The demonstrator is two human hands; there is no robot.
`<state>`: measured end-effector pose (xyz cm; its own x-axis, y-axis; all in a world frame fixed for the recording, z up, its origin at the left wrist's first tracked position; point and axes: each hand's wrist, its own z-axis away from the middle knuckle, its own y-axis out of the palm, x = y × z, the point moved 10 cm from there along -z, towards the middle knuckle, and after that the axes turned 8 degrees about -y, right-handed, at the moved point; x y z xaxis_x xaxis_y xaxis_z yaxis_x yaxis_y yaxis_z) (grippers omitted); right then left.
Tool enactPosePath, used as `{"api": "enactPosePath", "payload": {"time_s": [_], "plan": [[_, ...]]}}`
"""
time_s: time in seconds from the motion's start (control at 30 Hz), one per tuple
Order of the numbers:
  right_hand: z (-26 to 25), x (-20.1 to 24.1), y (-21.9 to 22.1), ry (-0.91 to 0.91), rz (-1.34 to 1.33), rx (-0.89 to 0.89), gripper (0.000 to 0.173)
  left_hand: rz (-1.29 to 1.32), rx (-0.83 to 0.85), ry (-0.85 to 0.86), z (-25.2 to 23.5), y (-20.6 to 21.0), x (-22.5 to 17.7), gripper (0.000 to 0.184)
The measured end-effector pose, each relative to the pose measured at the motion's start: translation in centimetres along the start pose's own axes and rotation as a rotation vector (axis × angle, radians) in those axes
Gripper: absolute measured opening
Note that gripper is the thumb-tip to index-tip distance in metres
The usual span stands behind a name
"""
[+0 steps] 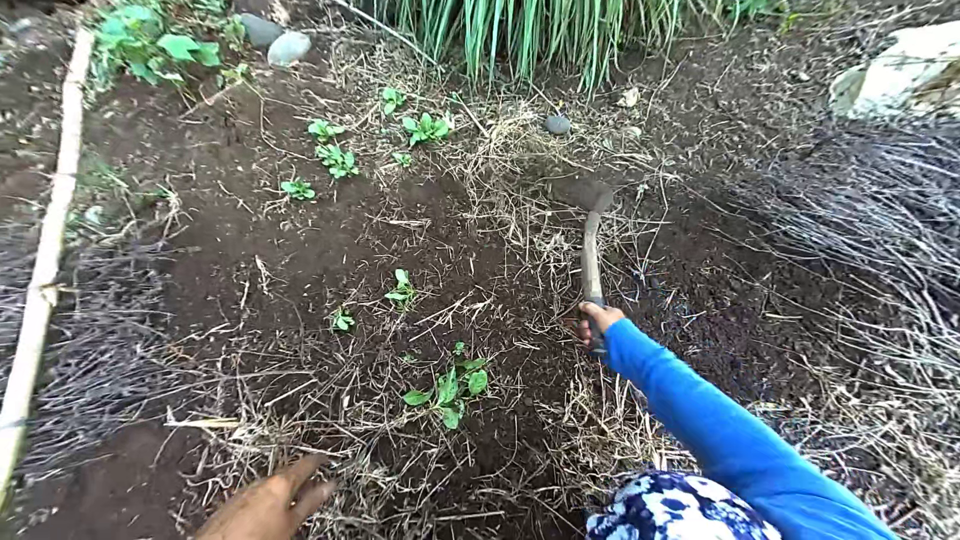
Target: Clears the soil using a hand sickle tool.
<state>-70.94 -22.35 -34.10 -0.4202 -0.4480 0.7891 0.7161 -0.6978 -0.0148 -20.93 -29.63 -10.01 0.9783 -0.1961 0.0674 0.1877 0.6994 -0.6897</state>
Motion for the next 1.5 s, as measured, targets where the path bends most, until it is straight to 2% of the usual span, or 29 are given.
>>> {"api": "enactPosePath", "payload": {"time_s": [0.1,0.23,0.3,0.37,0.47,0.57,0.63,0.77,0.83,0.9,1.0,1.1,1.23,1.27,1.33,1.37,1.43,1.5], "plan": [[-1.1,2.0,-3.3,-0.063,-0.128,-0.041,0.029,-0.002,0.015,-0.013,0.2,0.0,0.7,0.051],[-3.8,5.7,-1.6,-0.137,-0.308,-0.150,0.028,0.011,0.009,-0.069,0.6,-0.5,1.2,0.050],[-2.0,3.9,1.2,-0.118,-0.214,-0.069,0.033,0.010,-0.004,-0.079,0.7,-0.6,0.6,0.051],[0.6,-0.5,2.4,-0.048,-0.040,0.050,0.032,0.009,-0.012,-0.048,0.3,-0.4,-0.1,0.051],[3.2,-2.2,-0.7,0.038,0.036,0.124,0.027,-0.008,0.025,-0.025,0.1,0.4,0.1,0.052],[2.4,1.2,-4.5,-0.013,-0.068,0.052,0.028,-0.009,0.044,-0.046,0.6,0.2,0.9,0.054],[-0.3,4.1,-5.0,-0.096,-0.229,-0.035,0.028,0.000,0.019,-0.051,0.9,-0.1,1.1,0.053],[-4.2,8.9,0.2,-0.140,-0.401,-0.176,0.024,0.004,-0.009,-0.100,1.3,-0.5,0.5,0.052],[-4.5,6.8,3.1,-0.128,-0.292,-0.151,0.039,-0.007,0.007,-0.078,1.0,-0.2,-0.4,0.053],[-5.0,3.0,3.6,-0.105,-0.163,-0.056,0.041,-0.010,0.028,-0.048,0.4,0.2,-0.8,0.052],[-6.9,0.6,-1.3,-0.111,-0.092,0.029,0.036,-0.021,0.071,-0.044,0.0,0.9,0.3,0.053],[-3.8,5.9,-4.3,-0.119,-0.123,-0.091,0.028,0.007,0.069,-0.066,0.2,0.6,1.3,0.053],[-6.0,10.7,0.6,-0.134,-0.519,-0.176,0.024,0.025,0.022,-0.101,0.9,-0.5,0.8,0.053],[-6.4,10.1,2.1,-0.136,-0.518,-0.182,0.026,0.025,0.016,-0.092,1.0,-0.5,0.4,0.053],[-5.7,6.2,4.3,-0.124,-0.346,-0.116,0.033,0.025,0.006,-0.049,0.9,-0.3,-0.1,0.052],[-5.4,4.0,4.0,-0.133,-0.217,-0.071,0.039,0.030,0.010,-0.024,0.7,-0.1,-0.3,0.052],[-6.1,0.9,1.8,-0.116,-0.080,0.014,0.039,0.027,0.041,-0.005,0.4,0.6,0.1,0.052],[-5.4,1.8,-1.1,-0.088,-0.083,0.008,0.031,0.018,0.068,-0.026,0.4,0.8,1.0,0.053]]}}
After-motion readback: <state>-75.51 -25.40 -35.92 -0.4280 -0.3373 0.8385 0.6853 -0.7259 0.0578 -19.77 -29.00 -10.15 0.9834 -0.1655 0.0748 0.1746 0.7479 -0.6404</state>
